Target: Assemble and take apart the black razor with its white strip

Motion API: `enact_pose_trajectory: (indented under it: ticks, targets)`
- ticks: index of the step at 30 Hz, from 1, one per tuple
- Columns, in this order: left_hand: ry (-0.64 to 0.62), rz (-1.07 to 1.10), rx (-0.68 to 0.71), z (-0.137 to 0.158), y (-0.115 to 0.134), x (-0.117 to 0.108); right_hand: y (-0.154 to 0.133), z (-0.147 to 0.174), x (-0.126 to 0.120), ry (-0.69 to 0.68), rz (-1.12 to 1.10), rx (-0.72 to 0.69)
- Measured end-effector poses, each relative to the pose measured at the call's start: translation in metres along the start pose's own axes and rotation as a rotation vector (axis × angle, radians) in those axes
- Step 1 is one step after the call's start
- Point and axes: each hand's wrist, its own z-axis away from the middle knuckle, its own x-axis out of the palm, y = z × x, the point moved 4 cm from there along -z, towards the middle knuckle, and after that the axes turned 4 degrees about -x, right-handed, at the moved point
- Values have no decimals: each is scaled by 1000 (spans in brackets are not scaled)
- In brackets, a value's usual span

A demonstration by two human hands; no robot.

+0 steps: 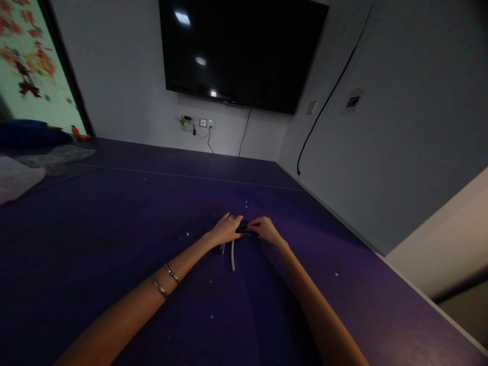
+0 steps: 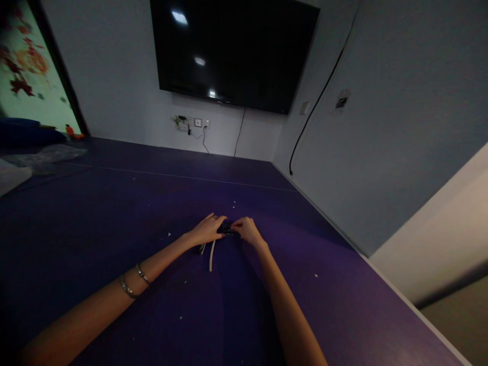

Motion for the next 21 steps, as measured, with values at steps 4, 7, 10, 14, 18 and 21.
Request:
enact_pose_trajectory:
  ticks: [4, 7, 10, 14, 18, 21]
  targets:
    - [-14, 6, -7, 0, 1, 0, 1, 0, 0, 11, 3, -10]
    - [-27, -41, -7, 0, 2, -1, 1, -1, 1, 2, 1, -8]
    - [-34, -81, -10, 0, 4, -1, 3, -1, 1, 10, -32, 34]
    - [-32, -97, -12, 0, 4, -1, 3, 1, -1, 53, -89, 63]
    - [-41, -96, -11, 0, 4, -1, 1, 1, -1, 53, -91, 52]
    - [-51, -101, -10, 1, 5, -3, 1, 0, 0, 38, -54, 54]
